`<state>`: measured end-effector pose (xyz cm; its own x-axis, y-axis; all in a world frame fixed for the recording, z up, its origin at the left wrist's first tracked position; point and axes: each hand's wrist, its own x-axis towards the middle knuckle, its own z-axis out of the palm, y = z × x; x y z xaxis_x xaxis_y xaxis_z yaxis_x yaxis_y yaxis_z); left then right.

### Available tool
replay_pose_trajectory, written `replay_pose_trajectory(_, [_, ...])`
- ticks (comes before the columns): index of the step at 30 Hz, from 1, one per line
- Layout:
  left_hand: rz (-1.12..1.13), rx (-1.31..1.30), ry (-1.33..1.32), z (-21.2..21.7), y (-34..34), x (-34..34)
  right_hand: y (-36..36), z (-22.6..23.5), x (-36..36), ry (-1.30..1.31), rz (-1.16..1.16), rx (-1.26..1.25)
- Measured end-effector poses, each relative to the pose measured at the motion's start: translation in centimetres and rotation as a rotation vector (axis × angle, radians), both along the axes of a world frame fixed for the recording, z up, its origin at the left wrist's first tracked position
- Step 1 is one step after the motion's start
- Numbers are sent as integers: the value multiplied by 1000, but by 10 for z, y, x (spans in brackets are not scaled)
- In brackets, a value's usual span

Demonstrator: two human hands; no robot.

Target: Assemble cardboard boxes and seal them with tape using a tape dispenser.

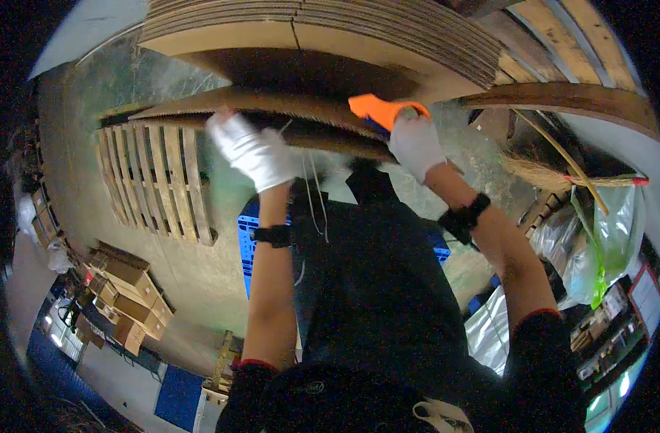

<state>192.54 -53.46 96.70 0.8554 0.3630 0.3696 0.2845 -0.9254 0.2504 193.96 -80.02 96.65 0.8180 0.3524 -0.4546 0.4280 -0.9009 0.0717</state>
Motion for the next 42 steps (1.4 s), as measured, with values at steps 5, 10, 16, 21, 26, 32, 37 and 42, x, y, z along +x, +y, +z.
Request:
replay_pose_trajectory(5, [829, -1497, -223, -39, 154, -70, 51, 5, -79, -73, 37, 150])
replay_pose_trajectory(10, [443, -1270, 282, -8, 198, -106, 82, 63, -89, 2, -283, 377])
replay_pose_trajectory(16, [419, -1187, 510, 27, 288, -170, 126, 93, -124, 2, -716, 460])
replay_pose_trajectory(21, [-5, -438, 944, -6, 313, -176, 159, 7, -163, 49, -1095, 218])
replay_pose_trajectory(26, [-188, -285, 332, -19, 277, -207, 156, 20, -166, 222, -1216, 176])
replay_pose_trajectory(32, [-153, -336, 584, -34, 215, -205, 83, 52, -176, -186, -617, 564])
replay_pose_trajectory(37, [-176, -168, 1229, -25, 143, -129, 148, 15, -145, 3, 11, 499])
replay_pose_trajectory(42, [-262, -167, 1438, -59, 181, -126, 247, 9, -125, -54, 99, 574])
